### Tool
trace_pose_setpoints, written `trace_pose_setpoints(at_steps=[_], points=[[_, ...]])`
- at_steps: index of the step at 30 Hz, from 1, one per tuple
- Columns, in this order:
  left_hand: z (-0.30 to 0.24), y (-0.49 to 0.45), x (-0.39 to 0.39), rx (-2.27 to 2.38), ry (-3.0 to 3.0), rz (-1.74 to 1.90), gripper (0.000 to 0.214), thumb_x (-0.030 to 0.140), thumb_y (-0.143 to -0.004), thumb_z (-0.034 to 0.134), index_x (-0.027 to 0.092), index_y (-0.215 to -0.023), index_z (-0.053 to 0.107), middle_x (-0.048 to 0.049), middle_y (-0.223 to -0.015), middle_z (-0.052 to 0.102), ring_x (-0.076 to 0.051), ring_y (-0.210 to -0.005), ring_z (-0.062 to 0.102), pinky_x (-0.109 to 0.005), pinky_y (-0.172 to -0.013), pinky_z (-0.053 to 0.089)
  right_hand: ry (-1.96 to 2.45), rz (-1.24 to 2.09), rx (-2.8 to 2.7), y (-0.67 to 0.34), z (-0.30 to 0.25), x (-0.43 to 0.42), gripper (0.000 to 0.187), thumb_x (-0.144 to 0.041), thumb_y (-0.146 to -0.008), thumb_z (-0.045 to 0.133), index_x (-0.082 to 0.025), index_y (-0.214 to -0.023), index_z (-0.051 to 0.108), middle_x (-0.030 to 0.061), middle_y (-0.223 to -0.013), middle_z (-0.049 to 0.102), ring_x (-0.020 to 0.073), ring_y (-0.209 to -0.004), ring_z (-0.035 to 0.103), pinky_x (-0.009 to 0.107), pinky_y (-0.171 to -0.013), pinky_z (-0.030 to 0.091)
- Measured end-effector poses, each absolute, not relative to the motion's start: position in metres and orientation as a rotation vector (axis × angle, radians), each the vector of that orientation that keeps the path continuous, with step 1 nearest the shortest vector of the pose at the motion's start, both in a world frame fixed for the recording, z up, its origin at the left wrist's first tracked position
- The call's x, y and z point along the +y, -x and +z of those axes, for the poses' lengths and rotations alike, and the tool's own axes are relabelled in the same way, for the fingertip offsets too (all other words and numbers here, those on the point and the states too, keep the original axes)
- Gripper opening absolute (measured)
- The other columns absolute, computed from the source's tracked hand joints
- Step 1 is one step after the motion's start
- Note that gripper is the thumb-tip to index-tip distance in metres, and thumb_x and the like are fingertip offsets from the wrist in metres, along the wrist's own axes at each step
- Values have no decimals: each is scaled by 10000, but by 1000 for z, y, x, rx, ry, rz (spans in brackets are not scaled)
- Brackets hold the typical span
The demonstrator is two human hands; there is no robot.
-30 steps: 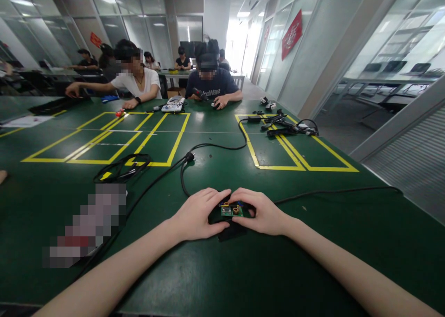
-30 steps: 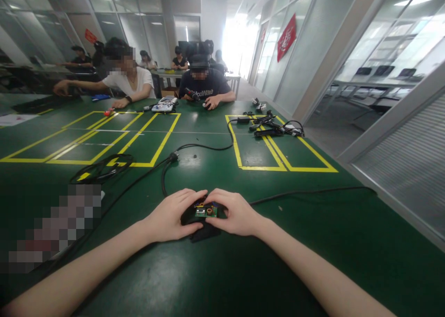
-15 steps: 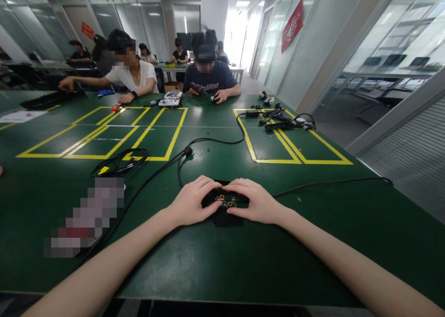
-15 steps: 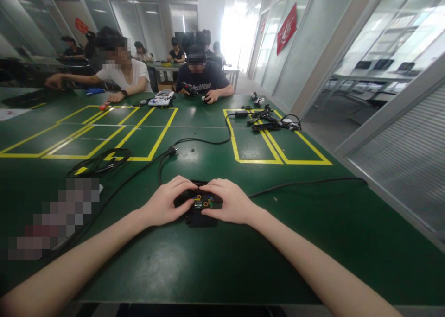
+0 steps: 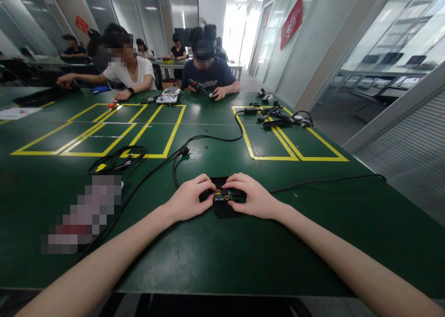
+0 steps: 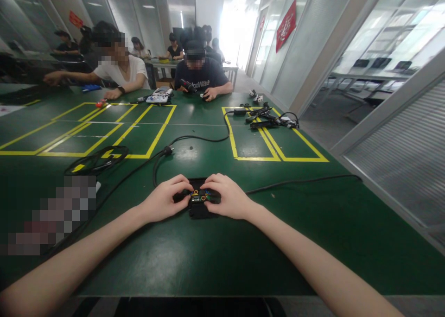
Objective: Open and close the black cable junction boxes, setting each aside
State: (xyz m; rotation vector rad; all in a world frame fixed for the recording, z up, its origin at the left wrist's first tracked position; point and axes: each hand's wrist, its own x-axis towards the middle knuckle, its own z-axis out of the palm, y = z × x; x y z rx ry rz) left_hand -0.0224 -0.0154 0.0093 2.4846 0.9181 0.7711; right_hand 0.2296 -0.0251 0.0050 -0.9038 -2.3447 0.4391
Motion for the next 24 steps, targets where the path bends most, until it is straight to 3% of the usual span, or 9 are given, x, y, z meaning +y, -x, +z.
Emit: trace_pose_setpoints(at_steps=[8, 13, 19, 24], points=[[4, 24, -10, 963, -2468, 807, 148, 195, -963, 587, 211, -1066, 692, -61, -1099, 657, -180, -878, 685, -302, -794, 575, 1046, 292, -2281, -221, -3, -27, 326, -229, -856, 746, -219, -1179, 700, 115, -1196, 694, 290, -1080, 671, 470, -911, 574], [1, 27, -7, 945, -2463, 845, 165, 202, -978, 582, 209, -1087, 705, -73, -1122, 653, -199, -945, 693, -330, -854, 581, 1046, 319, -2193, -224, 1, -29, 287, -245, -916, 670, -227, -1202, 665, 108, -1236, 668, 266, -1131, 667, 428, -952, 571], [4, 27, -7, 944, -2455, 872, 165, 208, -988, 581, 204, -1086, 714, -68, -1077, 674, -198, -951, 689, -335, -867, 580, 1072, 332, -2257, -243, 3, -21, 51, -187, -912, 619, -213, -933, 658, 56, -903, 702, 227, -851, 637, 380, -773, 534], [8, 26, -8, 948, -2446, 953, 149, 218, -985, 585, 185, -1048, 716, -73, -1047, 677, -188, -899, 679, -321, -812, 574, 1056, 334, -2274, -246, 2, -18, 90, -226, -971, 587, -214, -921, 661, 60, -866, 706, 227, -827, 638, 376, -761, 519]])
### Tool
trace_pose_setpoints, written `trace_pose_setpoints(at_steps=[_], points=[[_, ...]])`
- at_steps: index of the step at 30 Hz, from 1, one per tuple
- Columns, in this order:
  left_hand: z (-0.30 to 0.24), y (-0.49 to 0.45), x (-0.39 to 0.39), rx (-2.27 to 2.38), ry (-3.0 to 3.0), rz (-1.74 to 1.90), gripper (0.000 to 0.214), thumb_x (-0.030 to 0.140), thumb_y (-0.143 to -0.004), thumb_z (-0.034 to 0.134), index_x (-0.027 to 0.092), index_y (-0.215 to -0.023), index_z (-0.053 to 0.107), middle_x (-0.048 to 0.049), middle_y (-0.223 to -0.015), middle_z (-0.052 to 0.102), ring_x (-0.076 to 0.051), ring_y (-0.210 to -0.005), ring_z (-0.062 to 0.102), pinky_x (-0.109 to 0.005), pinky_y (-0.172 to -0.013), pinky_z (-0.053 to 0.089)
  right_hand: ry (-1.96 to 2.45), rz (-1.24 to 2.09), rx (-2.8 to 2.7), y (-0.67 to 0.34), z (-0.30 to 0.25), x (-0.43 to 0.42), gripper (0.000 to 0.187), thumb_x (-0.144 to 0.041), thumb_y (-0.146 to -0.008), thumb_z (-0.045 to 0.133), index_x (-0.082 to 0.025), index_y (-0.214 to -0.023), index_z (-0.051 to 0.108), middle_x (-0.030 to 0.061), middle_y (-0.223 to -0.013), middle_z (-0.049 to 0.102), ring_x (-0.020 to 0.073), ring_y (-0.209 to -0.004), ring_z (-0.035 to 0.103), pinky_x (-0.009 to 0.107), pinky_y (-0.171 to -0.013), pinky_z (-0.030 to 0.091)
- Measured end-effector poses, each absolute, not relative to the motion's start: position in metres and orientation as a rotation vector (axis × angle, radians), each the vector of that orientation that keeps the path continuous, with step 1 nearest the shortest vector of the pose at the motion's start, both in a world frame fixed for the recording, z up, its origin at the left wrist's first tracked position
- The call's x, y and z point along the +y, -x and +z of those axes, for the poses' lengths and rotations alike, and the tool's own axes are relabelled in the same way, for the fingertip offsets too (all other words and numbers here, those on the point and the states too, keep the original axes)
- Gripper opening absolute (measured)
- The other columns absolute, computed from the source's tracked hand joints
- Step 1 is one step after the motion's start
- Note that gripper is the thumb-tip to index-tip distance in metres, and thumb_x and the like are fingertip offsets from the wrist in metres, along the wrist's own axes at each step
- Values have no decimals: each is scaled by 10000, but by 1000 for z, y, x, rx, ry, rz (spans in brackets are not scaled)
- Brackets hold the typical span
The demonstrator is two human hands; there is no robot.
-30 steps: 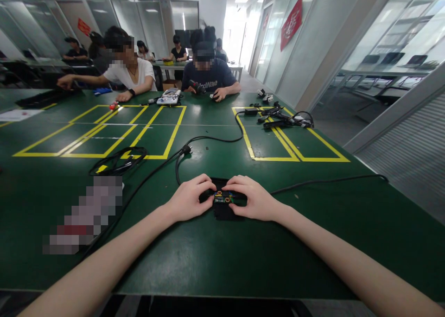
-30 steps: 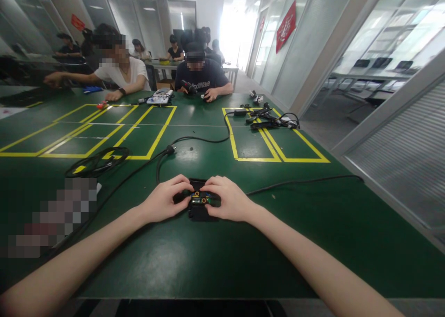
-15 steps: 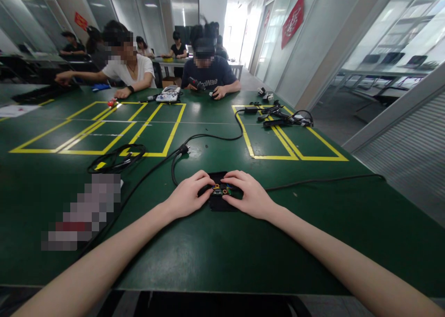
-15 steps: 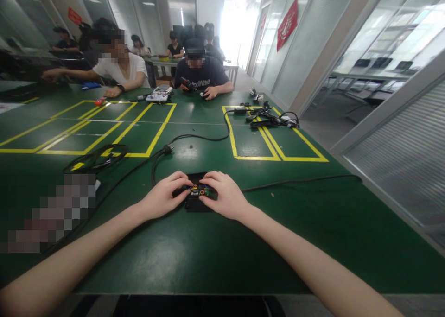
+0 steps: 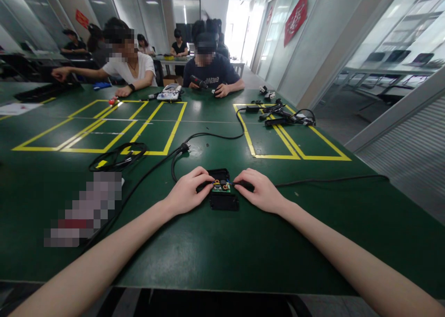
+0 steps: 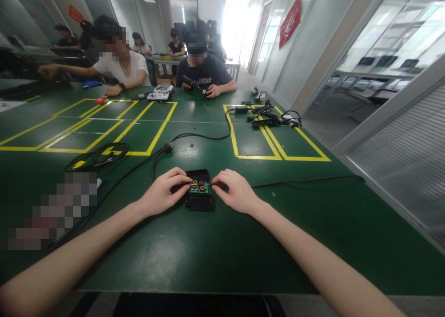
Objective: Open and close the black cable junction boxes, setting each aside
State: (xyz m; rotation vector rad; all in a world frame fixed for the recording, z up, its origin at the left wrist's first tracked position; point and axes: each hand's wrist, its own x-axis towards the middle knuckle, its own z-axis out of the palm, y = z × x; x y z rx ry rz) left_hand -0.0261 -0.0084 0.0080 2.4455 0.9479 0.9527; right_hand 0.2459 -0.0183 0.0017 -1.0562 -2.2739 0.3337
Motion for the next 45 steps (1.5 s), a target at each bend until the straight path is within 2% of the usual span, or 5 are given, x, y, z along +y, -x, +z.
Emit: trace_pose_setpoints(at_steps=[8, 15, 24, 35, 45], points=[[18, 28, -15, 790, -2407, 874, 130, 273, -914, 665, 169, -972, 716, -58, -901, 703, -175, -803, 668, -282, -739, 545, 919, 506, -2256, -247, 11, -29, 82, -197, -926, 580, -190, -879, 647, 13, -747, 628, 135, -587, 542, 250, -530, 418], [15, 30, -14, 781, -2497, 641, 423, 438, -764, 867, 198, -1082, 725, -56, -1020, 694, -200, -874, 691, -292, -766, 555, 850, 638, -2285, -245, 17, -34, 60, -181, -893, 599, -192, -850, 640, -8, -715, 611, 107, -540, 505, 232, -512, 403], [16, 30, -15, 915, -2557, 590, 238, 345, -780, 800, 201, -912, 663, -6, -897, 683, -169, -766, 657, -258, -651, 479, 882, 530, -2306, -242, 12, -32, 66, -194, -903, 601, -197, -864, 654, 3, -735, 650, 118, -555, 535, 248, -550, 426], [22, 35, -11, 954, -2700, 544, 298, 375, -812, 749, 209, -1022, 619, -21, -923, 668, -195, -800, 647, -280, -696, 487, 983, 453, -2293, -244, 4, -25, 70, -219, -913, 610, -194, -930, 673, 26, -825, 705, 131, -618, 602, 241, -562, 473], [21, 36, -8, 887, -2483, 660, 43, 158, -812, 553, 190, -801, 580, 11, -760, 589, -128, -644, 535, -236, -610, 407, 832, 421, -2421, -248, 10, -25, 143, -244, -844, 735, -211, -971, 676, 60, -926, 721, 220, -849, 665, 338, -736, 547]])
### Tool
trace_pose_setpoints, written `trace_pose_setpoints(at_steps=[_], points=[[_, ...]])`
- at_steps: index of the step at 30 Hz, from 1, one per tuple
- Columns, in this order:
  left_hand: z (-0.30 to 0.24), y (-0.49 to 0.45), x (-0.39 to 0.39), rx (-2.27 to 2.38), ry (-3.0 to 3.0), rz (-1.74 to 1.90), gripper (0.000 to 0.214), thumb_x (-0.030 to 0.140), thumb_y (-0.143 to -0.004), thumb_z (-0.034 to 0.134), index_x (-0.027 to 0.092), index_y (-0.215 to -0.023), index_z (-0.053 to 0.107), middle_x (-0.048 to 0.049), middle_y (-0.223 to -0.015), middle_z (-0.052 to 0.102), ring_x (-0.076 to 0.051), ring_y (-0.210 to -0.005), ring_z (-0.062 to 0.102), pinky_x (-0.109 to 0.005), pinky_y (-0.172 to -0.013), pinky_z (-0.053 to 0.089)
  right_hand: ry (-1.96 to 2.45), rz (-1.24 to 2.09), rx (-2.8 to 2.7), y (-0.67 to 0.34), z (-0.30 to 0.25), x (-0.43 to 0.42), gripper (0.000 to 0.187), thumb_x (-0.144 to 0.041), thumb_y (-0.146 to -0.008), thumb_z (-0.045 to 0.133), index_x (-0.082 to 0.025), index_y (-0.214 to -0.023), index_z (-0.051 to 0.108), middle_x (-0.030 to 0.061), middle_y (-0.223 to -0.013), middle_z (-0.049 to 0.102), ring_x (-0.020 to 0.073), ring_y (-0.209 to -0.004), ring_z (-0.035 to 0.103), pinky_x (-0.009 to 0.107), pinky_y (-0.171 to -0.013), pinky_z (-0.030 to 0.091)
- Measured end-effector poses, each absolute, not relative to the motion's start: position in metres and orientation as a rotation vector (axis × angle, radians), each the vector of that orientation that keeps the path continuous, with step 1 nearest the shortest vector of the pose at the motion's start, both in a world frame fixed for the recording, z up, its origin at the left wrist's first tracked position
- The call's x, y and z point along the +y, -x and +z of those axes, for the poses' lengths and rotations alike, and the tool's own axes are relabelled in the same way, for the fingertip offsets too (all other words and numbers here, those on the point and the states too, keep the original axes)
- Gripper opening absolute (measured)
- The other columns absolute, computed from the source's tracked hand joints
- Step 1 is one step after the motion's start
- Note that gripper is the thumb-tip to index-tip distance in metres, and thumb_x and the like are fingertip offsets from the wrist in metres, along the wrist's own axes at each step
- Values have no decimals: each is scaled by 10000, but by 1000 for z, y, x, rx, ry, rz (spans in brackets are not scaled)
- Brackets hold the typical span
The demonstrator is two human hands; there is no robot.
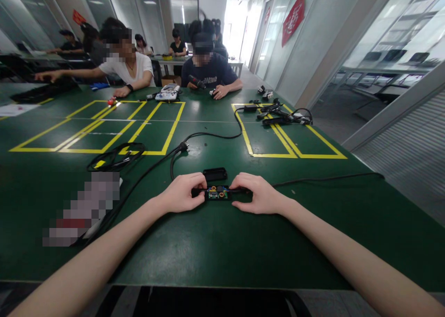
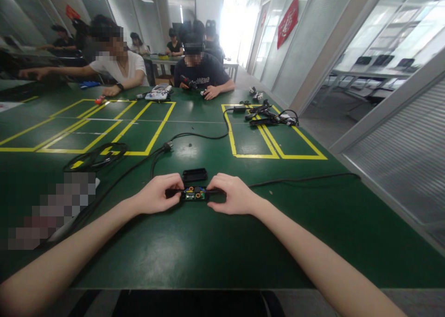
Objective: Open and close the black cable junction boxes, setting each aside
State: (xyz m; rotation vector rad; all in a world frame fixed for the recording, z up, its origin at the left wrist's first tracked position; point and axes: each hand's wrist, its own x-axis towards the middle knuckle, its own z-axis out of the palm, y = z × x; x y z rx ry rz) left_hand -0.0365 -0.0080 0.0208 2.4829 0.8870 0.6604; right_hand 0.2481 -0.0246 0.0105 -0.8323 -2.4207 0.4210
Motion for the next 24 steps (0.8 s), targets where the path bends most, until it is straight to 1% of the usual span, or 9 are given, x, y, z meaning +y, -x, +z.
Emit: trace_pose_setpoints(at_steps=[4, 8, 13, 16, 18, 19, 21, 23, 24], points=[[21, 38, -7, 840, -2501, 640, 121, 154, -838, 551, 186, -722, 561, 14, -722, 546, -120, -620, 516, -230, -590, 380, 789, 348, -2466, -249, 9, -23, 52, -238, -917, 706, -214, -924, 660, 66, -945, 721, 224, -897, 662, 342, -766, 547], [25, 38, -7, 832, -2612, 583, 143, 166, -876, 528, 188, -755, 600, 5, -751, 573, -124, -629, 545, -231, -592, 381, 769, 243, -2541, -248, 12, -23, 56, -248, -964, 662, -206, -927, 667, 74, -980, 725, 214, -889, 671, 324, -751, 542], [25, 34, -9, 809, -2783, 587, 155, 162, -851, 511, 191, -710, 569, -14, -760, 589, -143, -633, 544, -254, -578, 366, 712, 2, -2656, -244, 18, -27, 132, -268, -975, 606, -184, -921, 691, 91, -954, 726, 208, -780, 664, 316, -665, 497], [20, 31, -9, 835, -2781, 660, 126, 158, -823, 533, 195, -711, 576, -15, -738, 598, -156, -656, 564, -261, -599, 389, 732, 19, -2565, -240, 14, -25, 168, -247, -980, 579, -192, -870, 694, 75, -888, 728, 203, -758, 657, 319, -682, 499], [17, 30, -8, 916, -2685, 757, 112, 163, -839, 539, 196, -758, 610, -12, -751, 624, -157, -682, 590, -259, -634, 423, 833, 82, -2435, -238, 9, -22, 201, -217, -991, 551, -200, -856, 698, 65, -863, 729, 201, -784, 665, 318, -712, 506], [15, 29, -7, 990, -2627, 804, 116, 166, -854, 535, 197, -791, 627, -10, -762, 637, -157, -694, 600, -261, -650, 437, 910, 97, -2371, -237, 6, -20, 200, -214, -994, 546, -200, -881, 710, 67, -873, 731, 206, -808, 669, 326, -737, 510], [14, 29, -4, 1209, -2528, 843, 112, 195, -884, 541, 197, -842, 645, -9, -771, 644, -167, -709, 604, -272, -659, 450, 1091, 73, -2278, -235, 2, -17, 183, -254, -991, 574, -185, -1022, 741, 98, -981, 740, 243, -919, 672, 380, -835, 514], [13, 29, -2, 1403, -2471, 803, 106, 260, -898, 582, 193, -860, 656, -15, -775, 639, -187, -729, 603, -292, -662, 460, 1241, 41, -2253, -234, -1, -14, 270, -308, -984, 609, -178, -1184, 734, 137, -1147, 726, 297, -1071, 644, 469, -950, 482], [12, 29, -1, 1453, -2457, 770, 122, 294, -898, 607, 192, -869, 667, -20, -783, 640, -198, -746, 605, -303, -671, 469, 1285, 47, -2261, -234, -3, -13, 297, -323, -983, 616, -186, -1222, 728, 145, -1210, 712, 316, -1131, 623, 506, -988, 458]])
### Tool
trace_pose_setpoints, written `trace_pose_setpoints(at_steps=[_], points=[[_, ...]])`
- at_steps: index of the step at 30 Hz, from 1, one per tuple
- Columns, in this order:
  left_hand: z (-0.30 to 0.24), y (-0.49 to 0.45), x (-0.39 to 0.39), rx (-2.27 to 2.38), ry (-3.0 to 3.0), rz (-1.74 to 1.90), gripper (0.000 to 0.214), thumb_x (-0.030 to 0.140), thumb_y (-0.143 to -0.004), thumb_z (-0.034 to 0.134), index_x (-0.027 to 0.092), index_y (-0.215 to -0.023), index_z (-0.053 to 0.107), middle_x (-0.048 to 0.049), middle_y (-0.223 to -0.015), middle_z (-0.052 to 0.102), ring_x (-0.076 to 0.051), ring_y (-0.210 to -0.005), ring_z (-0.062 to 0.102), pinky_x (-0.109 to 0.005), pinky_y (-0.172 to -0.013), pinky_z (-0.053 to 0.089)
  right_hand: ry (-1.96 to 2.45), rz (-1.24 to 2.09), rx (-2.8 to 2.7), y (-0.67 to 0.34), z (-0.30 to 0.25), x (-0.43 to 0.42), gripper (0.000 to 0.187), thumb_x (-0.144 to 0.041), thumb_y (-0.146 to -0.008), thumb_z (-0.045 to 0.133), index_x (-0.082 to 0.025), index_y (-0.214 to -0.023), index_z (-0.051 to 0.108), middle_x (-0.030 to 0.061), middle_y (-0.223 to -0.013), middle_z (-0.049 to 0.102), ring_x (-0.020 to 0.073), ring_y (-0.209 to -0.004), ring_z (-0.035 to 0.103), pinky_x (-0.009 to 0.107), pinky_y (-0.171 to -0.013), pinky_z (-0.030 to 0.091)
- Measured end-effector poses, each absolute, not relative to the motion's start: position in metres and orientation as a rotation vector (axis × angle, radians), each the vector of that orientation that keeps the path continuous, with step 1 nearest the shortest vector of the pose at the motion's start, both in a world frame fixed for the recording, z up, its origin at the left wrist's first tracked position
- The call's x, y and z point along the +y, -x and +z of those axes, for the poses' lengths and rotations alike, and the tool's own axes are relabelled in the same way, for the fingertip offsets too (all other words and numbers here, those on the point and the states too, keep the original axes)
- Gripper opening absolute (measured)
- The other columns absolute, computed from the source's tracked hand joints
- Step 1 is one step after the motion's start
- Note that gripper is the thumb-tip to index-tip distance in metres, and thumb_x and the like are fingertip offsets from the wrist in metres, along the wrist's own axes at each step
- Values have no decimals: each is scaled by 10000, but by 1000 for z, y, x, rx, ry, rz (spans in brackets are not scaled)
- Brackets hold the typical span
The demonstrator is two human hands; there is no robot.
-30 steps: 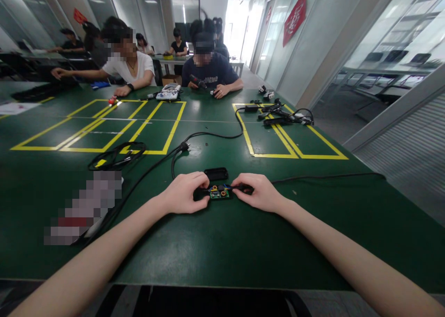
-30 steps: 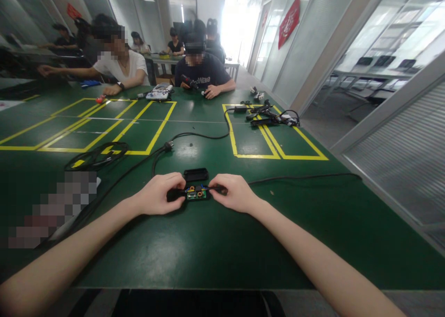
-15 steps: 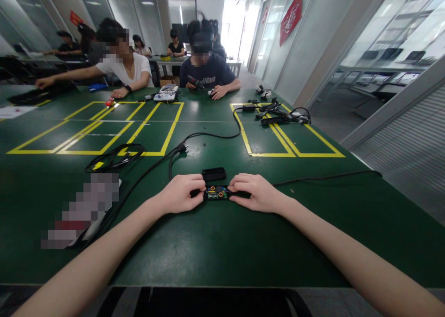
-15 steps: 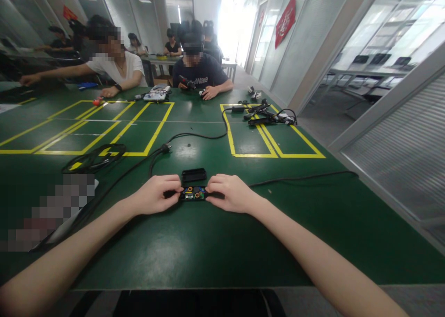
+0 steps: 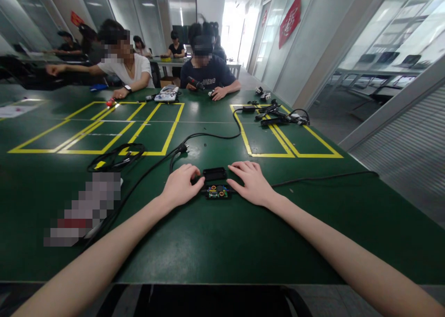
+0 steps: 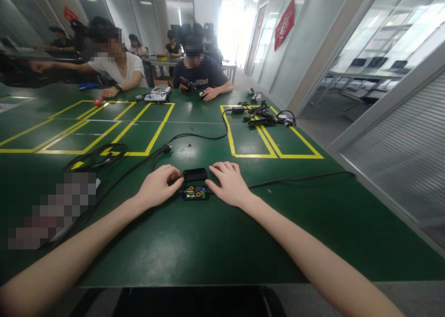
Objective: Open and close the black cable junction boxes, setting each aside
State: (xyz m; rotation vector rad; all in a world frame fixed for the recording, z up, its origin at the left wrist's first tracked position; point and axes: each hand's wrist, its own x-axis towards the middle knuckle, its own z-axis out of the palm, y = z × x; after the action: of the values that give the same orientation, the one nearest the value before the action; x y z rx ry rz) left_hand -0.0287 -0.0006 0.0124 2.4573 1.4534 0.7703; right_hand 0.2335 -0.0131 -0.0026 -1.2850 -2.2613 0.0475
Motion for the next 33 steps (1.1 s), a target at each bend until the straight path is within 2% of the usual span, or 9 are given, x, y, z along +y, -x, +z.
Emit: trace_pose_setpoints(at_steps=[3, 6, 9, 13, 19, 30, 33], points=[[11, 27, 0, 1434, -2402, 749, 144, 325, -883, 651, 192, -898, 705, -33, -819, 667, -216, -796, 631, -326, -719, 503, 1306, 195, -2240, -233, -5, -11, 207, -306, -978, 629, -211, -1118, 748, 129, -1221, 713, 308, -1151, 616, 516, -995, 452], [8, 25, -1, 1351, -2226, 849, 148, 308, -868, 659, 190, -932, 721, -32, -828, 714, -208, -777, 663, -330, -741, 529, 1273, 487, -2071, -233, -4, -11, 104, -280, -916, 687, -205, -984, 710, 86, -1040, 739, 247, -975, 660, 425, -878, 520], [6, 23, 0, 1222, -1951, 921, 170, 327, -867, 639, 180, -903, 717, -33, -805, 749, -196, -726, 694, -313, -704, 549, 1217, 834, -1851, -233, -2, -11, 119, -292, -867, 710, -199, -925, 662, 30, -882, 719, 182, -793, 664, 340, -753, 548], [8, 24, 1, 1122, -1757, 947, 193, 357, -812, 685, 168, -835, 712, -38, -770, 755, -188, -689, 705, -295, -669, 563, 1141, 1077, -1624, -231, -1, -12, 190, -315, -808, 748, -193, -916, 649, 24, -869, 718, 165, -750, 706, 308, -714, 584], [12, 25, -1, 1116, -1771, 970, 191, 353, -801, 684, 164, -819, 699, -38, -758, 747, -186, -690, 712, -288, -668, 565, 1132, 1182, -1540, -228, -4, -14, 320, -288, -779, 776, -187, -1077, 722, 42, -928, 739, 168, -739, 747, 314, -735, 639], [13, 25, 0, 1142, -1796, 958, 132, 294, -769, 607, 175, -780, 663, -17, -707, 699, -167, -647, 675, -269, -635, 528, 1179, 1200, -1515, -226, -4, -15, 300, -300, -753, 781, -185, -1027, 743, 56, -977, 762, 177, -755, 760, 285, -686, 626], [13, 25, 0, 1150, -1799, 952, 128, 273, -758, 586, 175, -772, 666, -21, -707, 710, -169, -646, 681, -272, -639, 532, 1206, 1209, -1537, -227, -3, -17, 333, -318, -768, 777, -178, -1068, 741, 48, -867, 764, 190, -737, 754, 297, -673, 618]])
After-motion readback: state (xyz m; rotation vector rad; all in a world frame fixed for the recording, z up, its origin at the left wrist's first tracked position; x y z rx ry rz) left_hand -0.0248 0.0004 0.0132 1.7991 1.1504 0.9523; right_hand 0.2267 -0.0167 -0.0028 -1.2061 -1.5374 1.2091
